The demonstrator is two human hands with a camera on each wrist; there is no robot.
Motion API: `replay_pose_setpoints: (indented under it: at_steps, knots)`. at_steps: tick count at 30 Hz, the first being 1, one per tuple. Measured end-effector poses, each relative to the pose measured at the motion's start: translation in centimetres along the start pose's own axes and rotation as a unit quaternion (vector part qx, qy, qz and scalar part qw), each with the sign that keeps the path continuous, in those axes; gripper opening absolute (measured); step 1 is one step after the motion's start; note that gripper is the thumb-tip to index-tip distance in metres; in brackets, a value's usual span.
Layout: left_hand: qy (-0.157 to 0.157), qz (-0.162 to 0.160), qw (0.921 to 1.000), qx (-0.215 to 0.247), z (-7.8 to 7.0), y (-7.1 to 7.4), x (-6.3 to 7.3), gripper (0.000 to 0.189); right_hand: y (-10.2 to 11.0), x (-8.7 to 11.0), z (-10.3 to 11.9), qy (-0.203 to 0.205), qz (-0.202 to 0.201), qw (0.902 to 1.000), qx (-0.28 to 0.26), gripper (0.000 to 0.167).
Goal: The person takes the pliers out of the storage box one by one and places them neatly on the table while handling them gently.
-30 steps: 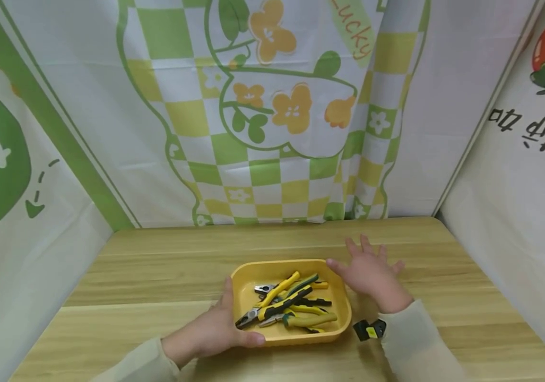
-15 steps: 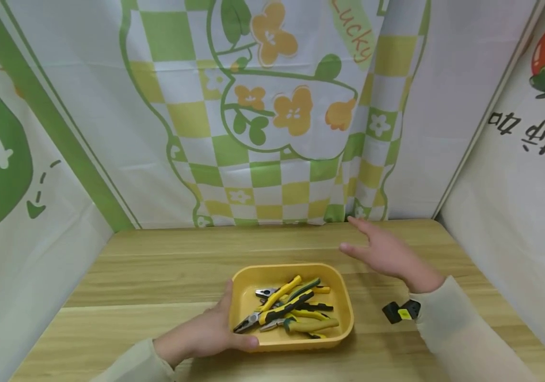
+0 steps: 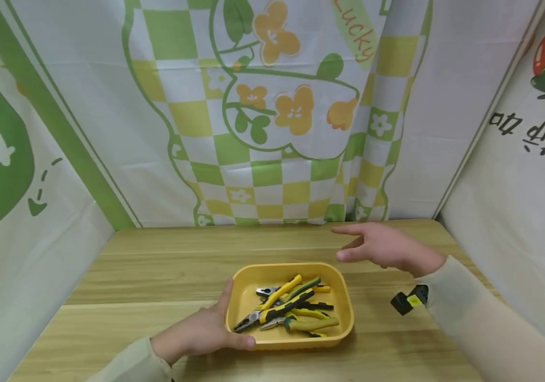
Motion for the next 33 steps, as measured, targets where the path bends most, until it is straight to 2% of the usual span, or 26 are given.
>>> replay_pose_setpoints:
  at_steps: [5,11,19,33]
  knots:
    - [0.01,0.003,0.9999,-0.005,0.0,0.1,0.0,0.146,-0.7,-0.4,0.5,0.002,0.038,0.9991,0.017,0.073]
    - [0.011,0.002,0.9999,-0.013,-0.1,0.2,-0.1,0.147,-2.2,-1.1,1.2,-0.003,0.075,0.9971,0.011,0.07]
    - [0.009,0.002,0.9998,-0.017,0.1,0.0,-0.1,0.148,-4.6,-2.1,1.6,0.021,0.076,0.9946,0.068,0.063]
    - [0.023,0.001,0.9994,-0.025,0.0,-0.1,0.1,0.147,-7.3,-2.6,1.7,0.009,0.101,0.9917,0.079,0.046]
Point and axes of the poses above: each hand's wrist, its own x-axis away from the middle knuckle, its own y-axis out of the back of the hand, z = x × y, the point moved 1 cm from there along -x, towards the middle knuckle, and after that the axes turned 1 degree about -z, right-handed, at the moved point
